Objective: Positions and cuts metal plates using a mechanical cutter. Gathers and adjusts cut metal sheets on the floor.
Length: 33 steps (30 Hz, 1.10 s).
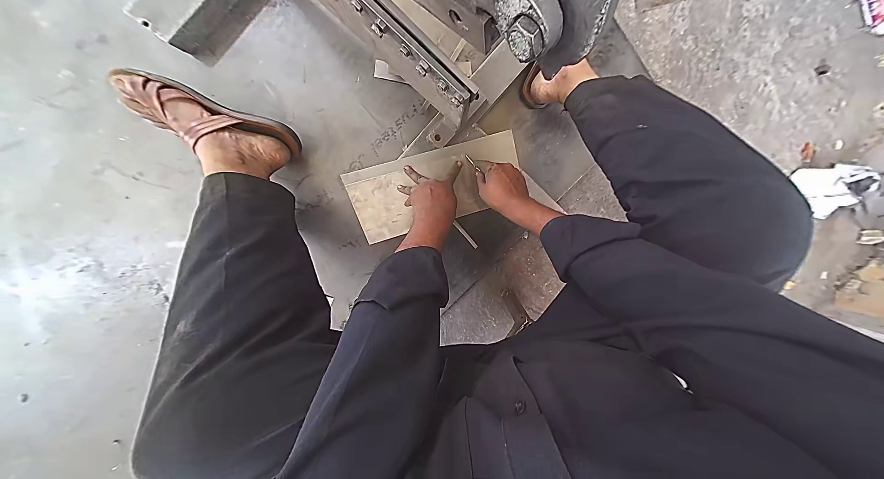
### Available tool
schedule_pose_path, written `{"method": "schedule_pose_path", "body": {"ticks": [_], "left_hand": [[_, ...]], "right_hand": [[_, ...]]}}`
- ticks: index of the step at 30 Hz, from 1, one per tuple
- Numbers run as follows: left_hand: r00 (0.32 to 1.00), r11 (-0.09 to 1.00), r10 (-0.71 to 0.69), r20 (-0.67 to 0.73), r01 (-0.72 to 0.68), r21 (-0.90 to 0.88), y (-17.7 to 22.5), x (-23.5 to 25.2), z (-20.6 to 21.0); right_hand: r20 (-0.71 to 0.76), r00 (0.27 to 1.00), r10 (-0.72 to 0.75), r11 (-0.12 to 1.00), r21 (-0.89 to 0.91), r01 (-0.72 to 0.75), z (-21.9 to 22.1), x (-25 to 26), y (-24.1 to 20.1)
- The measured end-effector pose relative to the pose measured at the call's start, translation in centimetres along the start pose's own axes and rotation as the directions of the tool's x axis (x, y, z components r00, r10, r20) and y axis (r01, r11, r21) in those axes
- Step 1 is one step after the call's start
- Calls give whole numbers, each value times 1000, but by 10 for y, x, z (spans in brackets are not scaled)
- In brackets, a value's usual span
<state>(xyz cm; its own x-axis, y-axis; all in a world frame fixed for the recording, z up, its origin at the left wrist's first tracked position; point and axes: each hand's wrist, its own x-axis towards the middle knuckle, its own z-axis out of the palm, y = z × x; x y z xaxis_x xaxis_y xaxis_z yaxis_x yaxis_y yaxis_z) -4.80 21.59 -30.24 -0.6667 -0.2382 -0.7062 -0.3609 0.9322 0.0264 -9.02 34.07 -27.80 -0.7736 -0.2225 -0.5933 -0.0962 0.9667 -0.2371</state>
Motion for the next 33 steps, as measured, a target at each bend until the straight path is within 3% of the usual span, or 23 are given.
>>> {"method": "schedule_pose_path", "body": {"ticks": [4, 6, 8, 9, 12, 15, 18, 25, 33], "left_hand": [[1000, 1000, -16, 18, 16, -22, 0, 1, 2], [1000, 999, -21, 14, 21, -42, 0, 0, 1], [1000, 997, -13, -5, 13, -77, 0, -3, 4], [1000, 998, -17, -1, 16, -65, 0, -2, 4], [999, 995, -47, 12, 48, -90, -1, -3, 0], [998, 998, -47, 33, 48, -31, 2, -4, -4], [994, 997, -56, 91, 60, -47, 1, -10, -17], [997, 999, -27, 78, 30, -38, 0, -7, -10], [996, 999, -34, 77, 36, -32, 0, -4, -7]], "right_hand": [[116, 992, -46, 987, -146, 63, 1, -29, 1], [293, 950, -105, 964, -205, 169, -4, -47, 10], [496, 863, -98, 942, -233, 242, -10, -46, 20], [480, 870, -115, 943, -223, 248, -13, -43, 24], [186, 971, -148, 983, -80, 165, -49, -16, -3], [27, 982, -189, 980, -54, 191, -58, 20, -31], [47, 984, -173, 983, -56, 176, -44, 46, -49], [98, 978, -187, 978, -77, 194, -30, 57, -60], [145, 957, -252, 908, -307, 286, -47, 46, -58]]}}
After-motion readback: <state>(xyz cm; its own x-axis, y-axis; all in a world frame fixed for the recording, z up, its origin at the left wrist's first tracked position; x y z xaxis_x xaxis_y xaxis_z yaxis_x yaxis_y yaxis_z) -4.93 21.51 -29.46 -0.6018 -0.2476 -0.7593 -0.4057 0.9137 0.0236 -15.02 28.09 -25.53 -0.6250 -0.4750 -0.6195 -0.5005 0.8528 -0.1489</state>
